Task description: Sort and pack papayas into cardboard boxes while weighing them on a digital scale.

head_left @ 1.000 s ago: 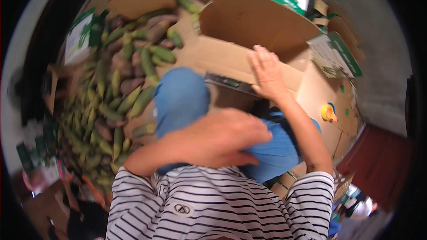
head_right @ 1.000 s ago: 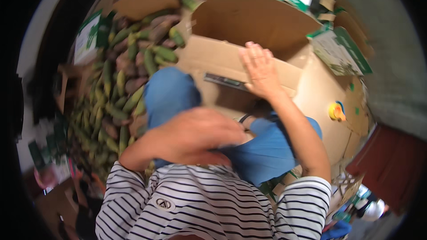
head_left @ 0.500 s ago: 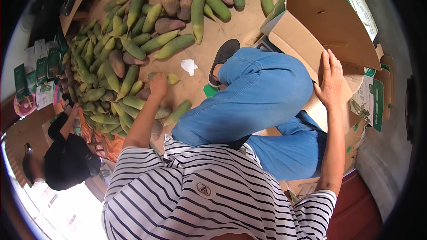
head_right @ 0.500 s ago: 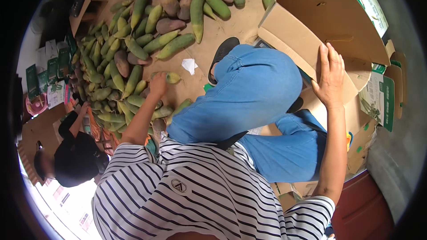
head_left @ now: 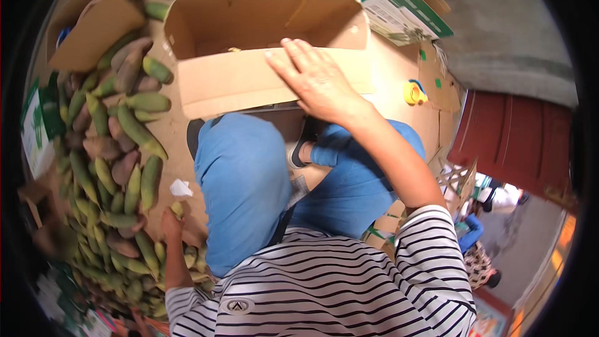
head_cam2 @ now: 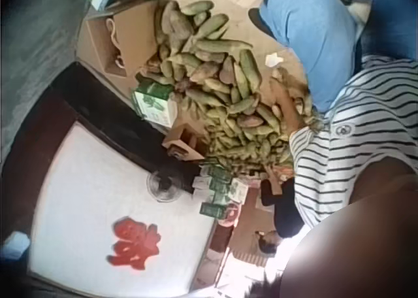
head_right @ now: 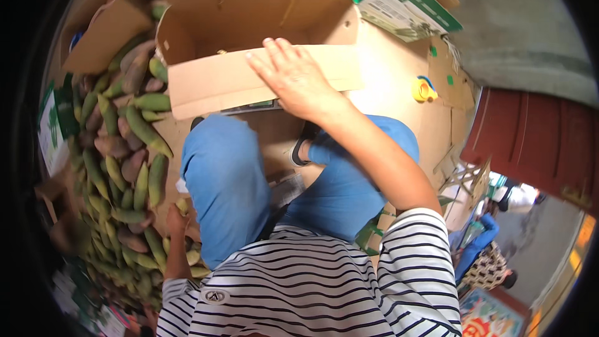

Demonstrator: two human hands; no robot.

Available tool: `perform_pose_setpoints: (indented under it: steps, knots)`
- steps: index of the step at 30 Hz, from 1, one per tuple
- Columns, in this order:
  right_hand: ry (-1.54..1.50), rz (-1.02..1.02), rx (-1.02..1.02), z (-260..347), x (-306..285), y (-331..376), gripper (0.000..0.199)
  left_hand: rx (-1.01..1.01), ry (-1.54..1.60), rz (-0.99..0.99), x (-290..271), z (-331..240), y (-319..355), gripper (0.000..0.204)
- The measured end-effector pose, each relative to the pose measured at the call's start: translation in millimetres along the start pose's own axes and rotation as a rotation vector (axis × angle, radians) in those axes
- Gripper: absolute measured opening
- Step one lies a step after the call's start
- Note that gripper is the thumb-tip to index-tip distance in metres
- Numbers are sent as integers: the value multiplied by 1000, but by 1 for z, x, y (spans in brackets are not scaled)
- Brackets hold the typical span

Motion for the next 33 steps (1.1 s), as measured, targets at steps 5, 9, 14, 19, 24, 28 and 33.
perform_pose_setpoints:
  steps: [5,9,14,19,24,28,33]
  knots:
    - [88,-70,-5,-2,10,-6,64,207,705,-602,-101,-43,24,72]
    - [160,-107,23,-4,12,-4,60,589,1034,-1053,-269,-141,125,51]
    - [231,-139,66,4,17,-10,59,1104,899,-1250,-381,-257,175,34]
    - [235,-158,97,5,23,-15,56,1165,284,-841,-396,-368,159,46]
    - [266,-165,114,5,24,-14,59,1088,257,-735,-377,-348,141,49]
    - [207,-126,45,8,24,-17,64,974,647,-881,-334,-246,134,32]
    - [256,-138,70,2,22,-15,70,674,519,-682,-170,-97,57,31]
Point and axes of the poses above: each hand's wrist, its own y-axis away from the middle knuckle, its own x-axis out of the palm, z = x × y, the point moved 3 cm from there along -y, towards the middle knuckle, and after that the axes turned 14 degrees about z, right-handed, at the moved point
